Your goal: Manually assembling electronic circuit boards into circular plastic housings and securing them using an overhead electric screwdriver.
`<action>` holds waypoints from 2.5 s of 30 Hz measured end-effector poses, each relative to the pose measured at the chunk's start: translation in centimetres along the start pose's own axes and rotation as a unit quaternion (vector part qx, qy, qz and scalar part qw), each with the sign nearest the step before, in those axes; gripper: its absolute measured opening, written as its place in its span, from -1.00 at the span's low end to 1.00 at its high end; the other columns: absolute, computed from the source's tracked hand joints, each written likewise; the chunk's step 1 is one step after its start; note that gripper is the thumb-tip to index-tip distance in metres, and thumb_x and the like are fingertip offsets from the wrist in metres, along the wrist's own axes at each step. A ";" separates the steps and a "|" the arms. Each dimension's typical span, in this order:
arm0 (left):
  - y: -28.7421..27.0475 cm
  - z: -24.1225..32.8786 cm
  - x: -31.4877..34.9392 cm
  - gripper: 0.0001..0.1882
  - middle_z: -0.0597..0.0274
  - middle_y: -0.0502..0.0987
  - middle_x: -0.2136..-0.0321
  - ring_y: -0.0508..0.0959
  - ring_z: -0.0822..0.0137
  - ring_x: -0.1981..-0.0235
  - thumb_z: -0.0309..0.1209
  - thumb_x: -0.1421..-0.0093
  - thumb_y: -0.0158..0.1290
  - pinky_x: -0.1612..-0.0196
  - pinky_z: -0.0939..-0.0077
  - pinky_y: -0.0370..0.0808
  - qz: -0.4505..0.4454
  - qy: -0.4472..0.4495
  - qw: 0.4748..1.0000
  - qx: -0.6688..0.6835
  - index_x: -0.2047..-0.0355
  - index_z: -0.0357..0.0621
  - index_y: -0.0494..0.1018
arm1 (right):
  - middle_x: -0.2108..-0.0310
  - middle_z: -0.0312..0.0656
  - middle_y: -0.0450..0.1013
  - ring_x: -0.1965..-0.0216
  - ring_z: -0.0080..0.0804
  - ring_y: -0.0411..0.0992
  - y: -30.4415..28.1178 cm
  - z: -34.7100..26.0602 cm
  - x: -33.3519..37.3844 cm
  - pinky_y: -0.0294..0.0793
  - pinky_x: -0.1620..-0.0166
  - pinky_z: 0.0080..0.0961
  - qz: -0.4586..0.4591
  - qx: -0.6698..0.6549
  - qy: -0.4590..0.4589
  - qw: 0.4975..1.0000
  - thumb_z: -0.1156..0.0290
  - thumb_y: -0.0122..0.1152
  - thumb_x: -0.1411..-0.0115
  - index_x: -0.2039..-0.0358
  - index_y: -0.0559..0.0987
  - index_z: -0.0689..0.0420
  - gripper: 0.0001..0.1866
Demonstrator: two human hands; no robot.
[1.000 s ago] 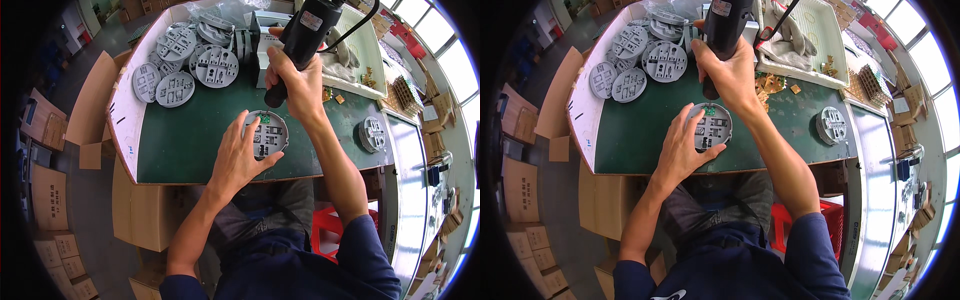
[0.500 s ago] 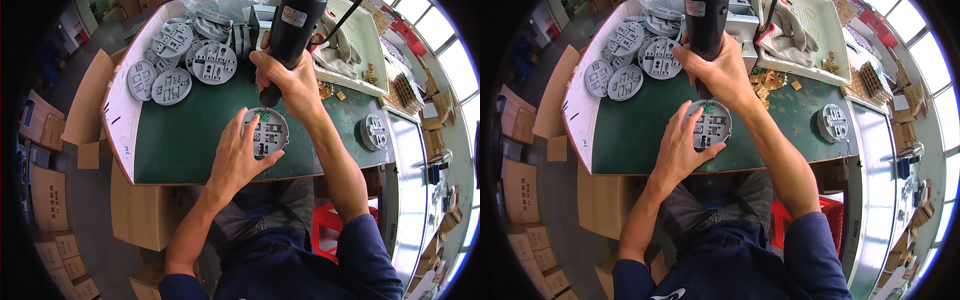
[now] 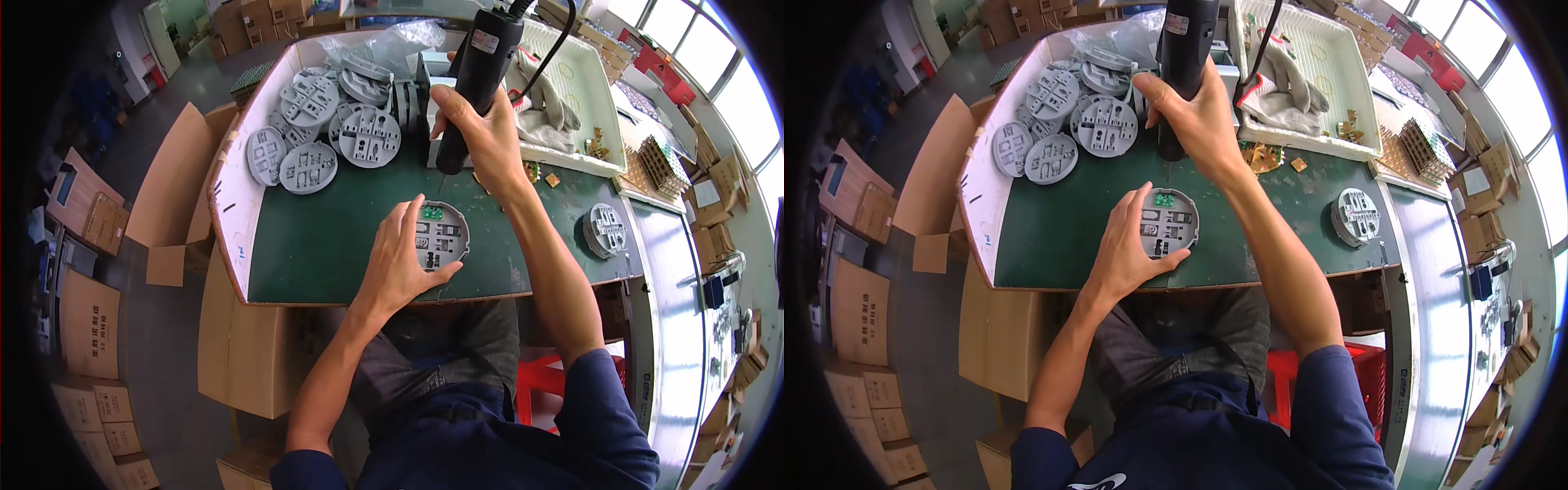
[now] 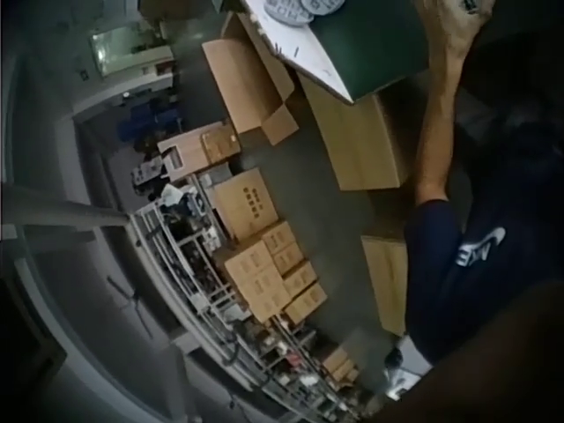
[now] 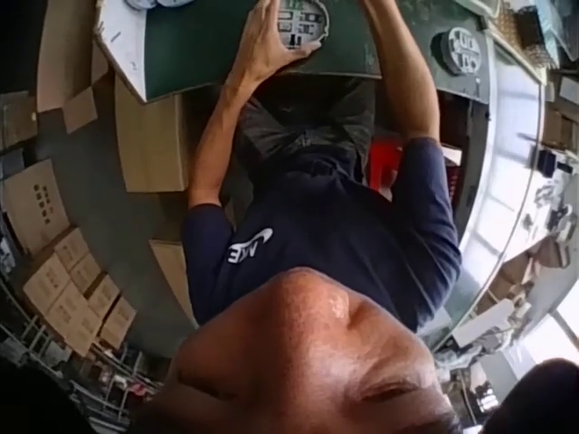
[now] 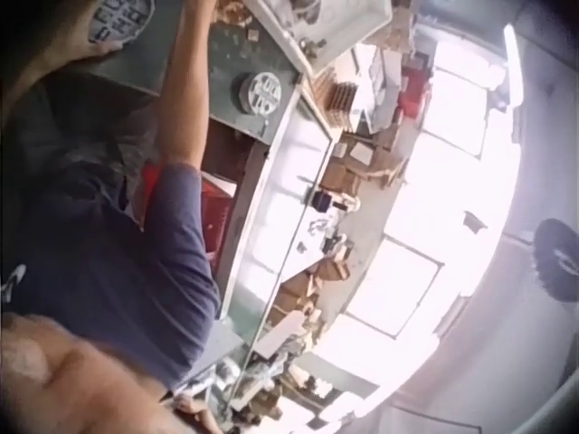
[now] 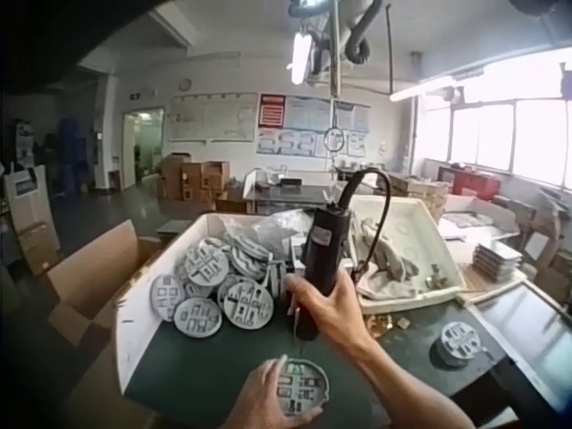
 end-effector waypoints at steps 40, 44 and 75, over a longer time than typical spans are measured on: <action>-5.5 -6.4 -5.2 -0.33 -0.11 0.34 -0.30 0.40 0.02 -0.27 -0.35 -0.35 0.16 -0.28 0.17 0.38 0.150 -0.045 0.984 0.083 -0.40 -0.19 0.18 | -0.37 0.05 0.15 -0.32 0.13 0.25 -28.2 0.1 16.7 0.26 -0.36 -0.14 -0.089 0.590 0.247 0.764 0.12 0.64 0.19 -0.48 0.13 -0.08 0.24; -6.1 -8.4 -7.3 -0.44 -0.08 0.41 -0.22 0.44 0.01 -0.22 -0.37 -0.34 0.17 -0.26 0.18 0.38 0.172 -0.048 0.983 -0.033 -0.31 -0.17 0.32 | -0.37 0.08 0.15 -0.33 0.11 0.24 -28.3 -0.3 16.9 0.25 -0.37 -0.15 -0.065 0.588 0.219 0.776 0.13 0.62 0.17 -0.47 0.15 0.00 0.21; -5.5 -7.4 -7.0 -0.10 -0.25 0.43 -0.16 0.47 -0.18 -0.16 0.07 -0.25 0.17 -0.21 -0.06 0.43 0.046 -0.125 0.942 0.307 -0.37 -0.32 0.16 | 0.30 -0.13 0.55 0.23 -0.20 0.54 -13.2 5.9 12.8 0.57 0.16 -0.34 -0.074 0.491 0.019 0.868 0.40 0.44 -0.16 0.08 0.60 0.10 -0.69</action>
Point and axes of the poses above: each hand's wrist, its own x-axis away from the middle knuckle, its own y-axis out of the palm, z = x × y, the point moved 4 cm from there along -x, towards the middle knuckle
